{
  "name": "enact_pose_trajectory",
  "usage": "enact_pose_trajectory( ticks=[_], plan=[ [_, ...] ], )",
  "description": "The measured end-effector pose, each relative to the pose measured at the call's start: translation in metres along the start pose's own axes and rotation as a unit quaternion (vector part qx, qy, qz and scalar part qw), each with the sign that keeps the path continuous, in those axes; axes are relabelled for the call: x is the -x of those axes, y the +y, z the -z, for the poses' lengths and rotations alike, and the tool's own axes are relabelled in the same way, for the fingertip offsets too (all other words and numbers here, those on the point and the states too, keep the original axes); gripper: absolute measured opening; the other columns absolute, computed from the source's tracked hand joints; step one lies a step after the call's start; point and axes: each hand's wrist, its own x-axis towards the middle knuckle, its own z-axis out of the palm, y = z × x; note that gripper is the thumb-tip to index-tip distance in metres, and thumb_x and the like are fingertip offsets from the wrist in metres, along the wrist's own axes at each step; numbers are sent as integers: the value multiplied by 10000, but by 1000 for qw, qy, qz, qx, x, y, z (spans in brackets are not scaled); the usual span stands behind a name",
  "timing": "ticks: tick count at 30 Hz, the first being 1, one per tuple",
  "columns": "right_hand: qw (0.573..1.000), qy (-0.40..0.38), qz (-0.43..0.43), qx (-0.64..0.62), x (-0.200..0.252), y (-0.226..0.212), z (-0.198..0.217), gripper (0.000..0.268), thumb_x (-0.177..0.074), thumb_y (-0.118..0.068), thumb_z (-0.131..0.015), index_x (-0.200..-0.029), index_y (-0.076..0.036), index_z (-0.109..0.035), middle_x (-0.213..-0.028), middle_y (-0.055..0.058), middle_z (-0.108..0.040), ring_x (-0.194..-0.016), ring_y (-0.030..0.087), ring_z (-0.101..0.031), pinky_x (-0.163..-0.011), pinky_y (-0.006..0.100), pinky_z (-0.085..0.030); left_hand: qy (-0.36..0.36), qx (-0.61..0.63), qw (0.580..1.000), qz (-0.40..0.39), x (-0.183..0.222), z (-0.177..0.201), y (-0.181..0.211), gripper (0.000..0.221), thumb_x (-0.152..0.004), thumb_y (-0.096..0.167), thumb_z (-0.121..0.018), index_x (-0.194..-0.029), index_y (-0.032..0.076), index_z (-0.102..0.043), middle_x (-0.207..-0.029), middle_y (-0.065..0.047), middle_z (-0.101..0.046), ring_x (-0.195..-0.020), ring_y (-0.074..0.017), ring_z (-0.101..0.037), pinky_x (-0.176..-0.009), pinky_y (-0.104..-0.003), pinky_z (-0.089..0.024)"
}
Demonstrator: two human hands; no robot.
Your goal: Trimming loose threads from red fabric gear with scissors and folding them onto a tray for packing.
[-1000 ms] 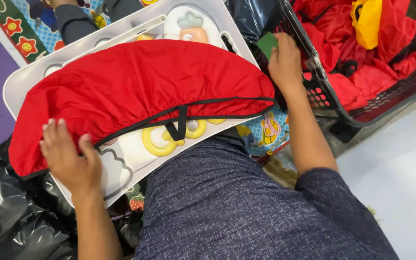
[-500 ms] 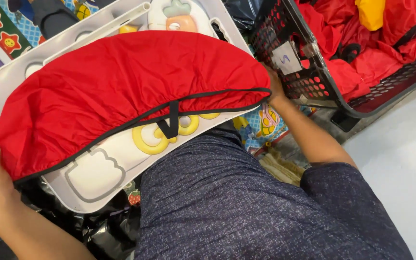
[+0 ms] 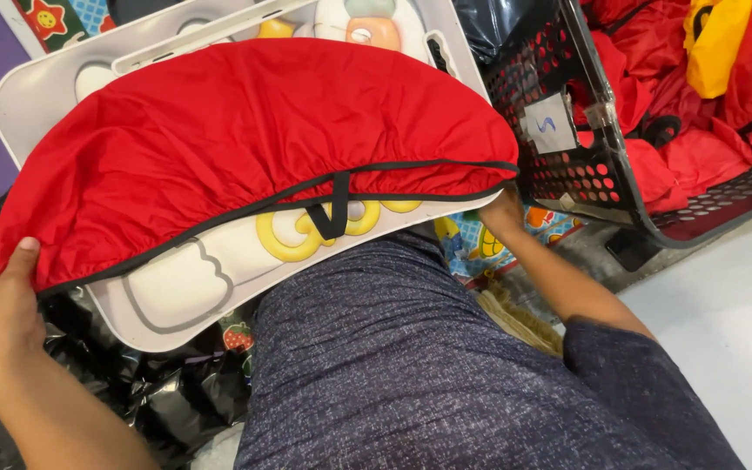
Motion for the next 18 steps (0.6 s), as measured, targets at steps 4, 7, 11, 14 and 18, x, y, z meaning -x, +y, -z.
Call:
enact_pose_trajectory(
  ticks=[4,7,11,14,18],
  plan=[
    [966,109,-38,-230,-5,-93,64,411,-1001,-303,-392,-1162,-49,-673,-1136,188,-644,-1062,328,-601,-845,443,-468,46,7,987,153,21,-11,53,168,-1198,424,-483,-1193,353,-635,-859,172,-633,-536,8,-495,-354,-268,-184],
    [904,172,4,-391,-4,-101,82,501,-1042,-524,-339,-1264,-112,-518,-1160,88,-550,-1066,206,-565,-843,329,-458,40,36,989,141,17,-13,42,252,-1181,430,-452,-1268,360,-677,-1023,209,-726,-767,42,-674,-474,-230,-443],
    [924,176,257,-221,11,-129,114,688,-1101,-605,-360,-1411,-1,-470,-1375,185,-352,-1208,293,-493,-957,425,-528,38,112,983,144,10,-11,23,275,-1157,432,-450,-1291,335,-670,-1134,176,-760,-993,35,-764,-862,-223,-700],
    [916,99,376,-98,5,-128,128,577,-1073,-517,-509,-1457,-86,-499,-1448,238,-336,-1021,348,-589,-917,482,-519,26,164,979,118,0,-4,3,290,-1129,461,-424,-1303,313,-603,-1245,138,-745,-1087,23,-763,-969,-198,-706],
    [869,112,477,71,-5,-130,146,551,-1025,-469,-667,-1424,-91,-634,-1498,294,-364,-1428,512,-438,-1117,640,-518,40,190,970,148,4,-5,4,223,-1152,376,-485,-1241,304,-677,-1103,128,-772,-939,18,-775,-845,-199,-717]
  ],
)
